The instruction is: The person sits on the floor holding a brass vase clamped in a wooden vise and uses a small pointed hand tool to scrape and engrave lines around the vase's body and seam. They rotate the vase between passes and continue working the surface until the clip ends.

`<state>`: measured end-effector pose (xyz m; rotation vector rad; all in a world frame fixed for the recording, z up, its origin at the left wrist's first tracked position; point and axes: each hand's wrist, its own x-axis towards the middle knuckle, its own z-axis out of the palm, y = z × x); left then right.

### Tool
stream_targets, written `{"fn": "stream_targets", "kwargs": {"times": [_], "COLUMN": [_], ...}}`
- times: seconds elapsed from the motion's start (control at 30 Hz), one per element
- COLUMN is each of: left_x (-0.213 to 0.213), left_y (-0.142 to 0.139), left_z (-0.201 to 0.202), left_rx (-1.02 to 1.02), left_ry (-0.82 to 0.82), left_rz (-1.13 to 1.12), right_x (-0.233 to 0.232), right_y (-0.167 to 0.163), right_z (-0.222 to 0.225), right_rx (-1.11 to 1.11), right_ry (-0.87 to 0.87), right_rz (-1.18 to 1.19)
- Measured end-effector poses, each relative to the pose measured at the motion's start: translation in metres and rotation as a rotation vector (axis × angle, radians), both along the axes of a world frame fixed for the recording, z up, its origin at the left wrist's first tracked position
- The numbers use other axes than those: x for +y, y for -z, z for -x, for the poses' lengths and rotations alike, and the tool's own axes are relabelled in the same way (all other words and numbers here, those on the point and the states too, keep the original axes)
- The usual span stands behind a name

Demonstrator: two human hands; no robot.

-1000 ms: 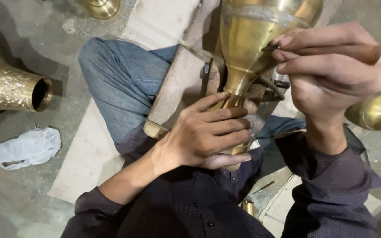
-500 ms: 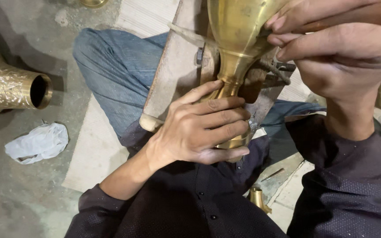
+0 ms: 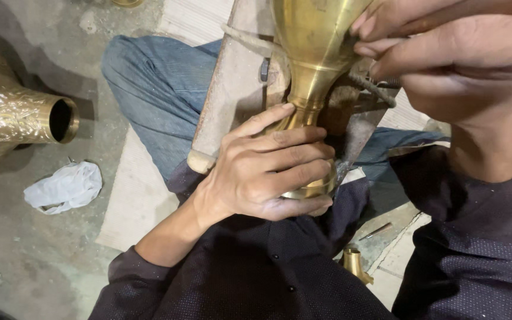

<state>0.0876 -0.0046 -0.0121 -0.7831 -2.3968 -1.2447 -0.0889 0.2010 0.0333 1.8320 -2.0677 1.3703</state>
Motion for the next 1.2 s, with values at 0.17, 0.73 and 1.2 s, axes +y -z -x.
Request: {"fn": "stream_targets", "kwargs": {"times": [0.17, 0.73, 1.2], "left_x": [-0.001, 0.002, 0.003], "left_y": [0.0, 0.0, -0.005], "left_z": [0.0, 0.002, 0.004], "left_rx": [0.003, -0.005, -0.021], "left_ry": [0.004, 0.005, 0.004], "left_rz": [0.026, 0.025, 0.054], "right_x": [0.004, 0.011, 0.018], "right_y": [0.013, 0.006, 0.016], "right_z": [-0.01, -0.004, -0.003], "right_rx": [-0.035, 0.008, 0.014], "right_ry": [0.076, 0.028, -0.007], "right_rz": [-0.026, -0.095, -0.012]}}
